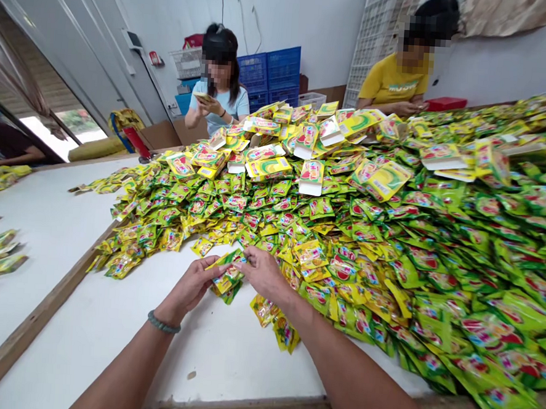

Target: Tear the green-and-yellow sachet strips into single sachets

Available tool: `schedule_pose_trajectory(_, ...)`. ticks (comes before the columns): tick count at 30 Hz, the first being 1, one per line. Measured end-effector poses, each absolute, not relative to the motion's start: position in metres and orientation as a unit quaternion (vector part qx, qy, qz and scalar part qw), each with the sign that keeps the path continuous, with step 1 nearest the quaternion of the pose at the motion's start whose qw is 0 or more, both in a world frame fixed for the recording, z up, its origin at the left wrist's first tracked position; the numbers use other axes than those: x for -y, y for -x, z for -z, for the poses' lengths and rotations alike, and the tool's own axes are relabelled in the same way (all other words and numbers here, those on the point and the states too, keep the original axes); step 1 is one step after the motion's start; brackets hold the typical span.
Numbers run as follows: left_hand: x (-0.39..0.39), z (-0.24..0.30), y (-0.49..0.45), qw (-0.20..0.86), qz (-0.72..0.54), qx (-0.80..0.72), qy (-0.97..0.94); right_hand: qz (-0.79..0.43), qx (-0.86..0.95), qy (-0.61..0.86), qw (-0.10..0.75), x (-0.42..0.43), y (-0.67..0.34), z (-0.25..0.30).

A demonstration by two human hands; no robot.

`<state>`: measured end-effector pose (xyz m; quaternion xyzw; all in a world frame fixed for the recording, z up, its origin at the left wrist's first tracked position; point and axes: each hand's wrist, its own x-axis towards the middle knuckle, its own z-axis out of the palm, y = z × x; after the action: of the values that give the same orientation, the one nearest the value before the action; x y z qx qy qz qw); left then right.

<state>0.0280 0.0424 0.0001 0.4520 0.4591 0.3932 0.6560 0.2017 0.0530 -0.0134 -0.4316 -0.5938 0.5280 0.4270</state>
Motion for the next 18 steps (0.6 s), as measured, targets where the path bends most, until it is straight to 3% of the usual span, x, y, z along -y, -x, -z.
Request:
schedule_pose_trajectory(7,-0.0418,-0.0023,-0.0287,0.662,-0.484,-0.428,-0.38,-0.491,0.542,0.466,0.498,-0.0558,-0.2058,0.0099)
schedule_pose_trajectory(18,-0.0424,0.0001,-0.0294,0.638,-0.5,-0.438,-0.388,-0.485,0.521,0.466,0.526,-0.0594,-0.2076,0.0137)
